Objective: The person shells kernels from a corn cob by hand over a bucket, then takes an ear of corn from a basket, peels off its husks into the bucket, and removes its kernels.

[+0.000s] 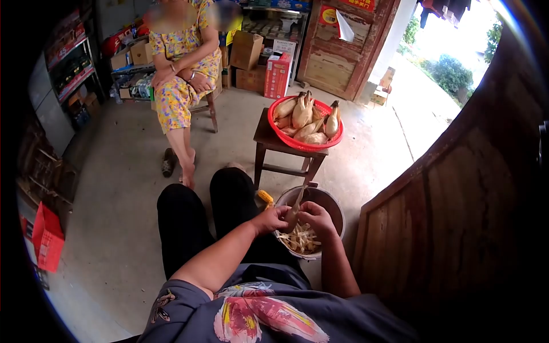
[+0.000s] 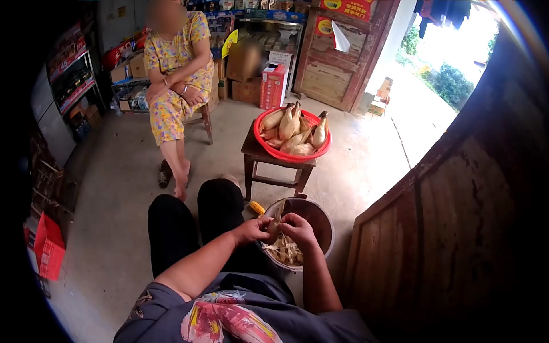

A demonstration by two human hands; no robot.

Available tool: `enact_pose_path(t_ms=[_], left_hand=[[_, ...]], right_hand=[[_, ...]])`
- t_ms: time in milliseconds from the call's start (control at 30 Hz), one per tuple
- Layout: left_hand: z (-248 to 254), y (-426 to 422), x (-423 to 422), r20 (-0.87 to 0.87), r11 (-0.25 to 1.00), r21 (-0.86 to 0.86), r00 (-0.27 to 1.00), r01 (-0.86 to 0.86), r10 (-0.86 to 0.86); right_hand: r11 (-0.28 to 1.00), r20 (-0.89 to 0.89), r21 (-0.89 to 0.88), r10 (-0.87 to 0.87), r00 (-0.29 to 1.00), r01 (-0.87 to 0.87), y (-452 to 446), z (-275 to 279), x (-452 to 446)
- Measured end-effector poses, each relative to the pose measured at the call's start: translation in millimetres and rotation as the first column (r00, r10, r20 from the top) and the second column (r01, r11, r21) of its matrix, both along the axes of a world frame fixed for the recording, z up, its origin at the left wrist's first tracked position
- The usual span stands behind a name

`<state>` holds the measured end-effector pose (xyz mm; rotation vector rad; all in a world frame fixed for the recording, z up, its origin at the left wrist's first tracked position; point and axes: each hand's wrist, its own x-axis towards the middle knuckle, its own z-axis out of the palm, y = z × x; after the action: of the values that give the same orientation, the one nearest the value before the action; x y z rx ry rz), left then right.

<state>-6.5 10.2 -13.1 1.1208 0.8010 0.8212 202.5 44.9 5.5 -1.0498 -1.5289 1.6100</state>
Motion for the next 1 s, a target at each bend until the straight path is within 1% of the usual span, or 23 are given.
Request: enact_pose_path(t_ms=[33, 100, 233, 300, 333, 400, 433, 467, 500, 533, 567, 600, 633, 667, 700, 733, 767, 833, 867, 900, 933, 967, 1000], left_hand=[[0.9, -1.2, 0.6, 0.001, 1.0, -0.003, 1.0, 0.0, 0.0], [4.4, -4.4, 1.1, 0.006, 0.999, -0.017, 0.999, 0.043, -0.043], [3.7, -1.9, 2.8, 0.007, 0.993, -0.089, 0.997, 0.081, -0.081], [8.8, -3.3, 4.0, -0.017, 0.993, -0.096, 0.997, 0.075, -0.077], [6.3, -6.3, 4.2, -0.016, 0.992, -0.097, 0.997, 0.078, -0.08], [-8.4, -3.6, 7.0, -0.056, 0.999, -0.014, 0.998, 0.037, -0.038], [-7.1, -2.7, 8.2, -0.057, 0.999, -0.014, 0.998, 0.039, -0.04], [-5.8, -1.6, 9.3, -0.072, 0.999, 0.039, 0.997, 0.004, -0.002], [-4.5, 0.0, 10.0, -0.085, 0.995, 0.092, 0.996, -0.03, 0.038], [-4.9, 2.2, 9.9, -0.088, 0.995, 0.094, 0.995, -0.028, 0.037], [-4.8, 4.4, 8.4, -0.031, 0.997, 0.032, 0.997, -0.076, 0.077], [-5.8, 5.4, 6.5, 0.024, 0.992, -0.034, 0.992, -0.122, 0.123], [-8.1, 2.8, 4.8, 0.025, 0.991, -0.04, 0.992, -0.125, 0.126], [-8.2, 1.6, 3.3, 0.069, 0.992, -0.069, 0.992, -0.105, 0.11], [-6.9, 1.7, 1.6, 0.114, 0.992, -0.094, 0.989, -0.081, 0.092], [-5.5, 3.4, 1.0, 0.159, 0.992, -0.114, 0.984, -0.059, 0.077], [-5.0, 1.8, 3.9, 0.142, 0.999, -0.032, 0.99, 0.001, 0.004], [-2.9, -2.4, 5.7, 0.05, 1.0, 0.027, 0.999, 0.012, -0.014], [-0.4, -4.3, 5.3, 0.009, 0.998, 0.048, 0.999, 0.03, -0.031], [2.5, -5.6, 4.2, 0.006, 0.998, 0.046, 0.999, 0.036, -0.036], [12.7, -7.4, 4.2, 0.064, 0.997, -0.082, 0.998, -0.002, 0.008], [20.8, -9.5, 4.6, 0.117, 0.977, -0.21, 0.991, -0.033, 0.059], [24.3, -10.0, 3.4, 0.112, 0.978, -0.205, 0.992, -0.03, 0.054]], right_hand=[[1.0, 0.001, -0.003, 0.0, 1.0, 0.0, -1.2, 2.5, 1.4], [0.983, -0.064, -0.173, 0.055, 0.996, -0.066, -6.0, 10.9, 4.2], [0.972, -0.077, -0.222, 0.063, 0.995, -0.079, -6.8, 14.1, 6.7], [0.986, -0.064, -0.159, 0.048, 0.997, -0.057, -9.5, 15.1, 4.3], [0.985, -0.063, -0.161, 0.045, 0.997, -0.055, -11.7, 9.9, 2.7], [0.997, 0.13, 0.071, 0.001, 0.992, -0.01, -5.7, -13.4, 0.9], [0.99, 0.141, 0.137, -0.059, 0.988, 0.04, -5.9, -14.4, -2.4], [0.99, 0.139, 0.137, -0.061, 0.988, 0.041, -3.9, -17.0, -2.3], [0.971, 0.228, 0.205, -0.166, 0.959, 0.12, -1.5, -23.1, -1.8], [0.942, 0.306, 0.279, -0.274, 0.912, 0.189, 1.5, -32.5, -1.5], [0.932, 0.145, 0.203, -0.333, 0.932, 0.301, 8.0, -50.1, -3.5], [0.932, 0.143, 0.204, -0.33, 0.933, 0.299, 12.6, -66.4, 2.8], [0.915, 0.342, 0.3, -0.366, 0.865, 0.269, 5.9, -64.1, 6.4], [0.894, 0.519, 0.39, -0.411, 0.749, 0.221, -0.5, -59.6, 10.0], [0.926, 0.525, 0.304, -0.359, 0.772, 0.224, -5.0, -62.7, 10.1], [0.917, 0.601, 0.349, -0.378, 0.704, 0.195, -10.3, -64.0, 6.2], [0.899, 0.607, 0.403, -0.402, 0.685, 0.17, -14.6, -64.8, 1.8], [0.865, 0.612, 0.49, -0.431, 0.663, 0.11, -15.8, -70.9, -7.4], [0.866, 0.612, 0.487, -0.43, 0.664, 0.113, -15.1, -76.3, -11.5], [0.818, 0.645, 0.573, -0.489, 0.587, 0.052, -13.3, -81.2, -14.8], [0.762, 0.663, 0.647, -0.553, 0.505, -0.016, -8.9, -86.6, -15.4], [0.761, 0.662, 0.648, -0.565, 0.492, 0.002, -3.3, -104.4, -8.5], [0.867, 0.784, 0.497, -0.462, 0.415, 0.026, 1.0, -121.5, 2.1]])
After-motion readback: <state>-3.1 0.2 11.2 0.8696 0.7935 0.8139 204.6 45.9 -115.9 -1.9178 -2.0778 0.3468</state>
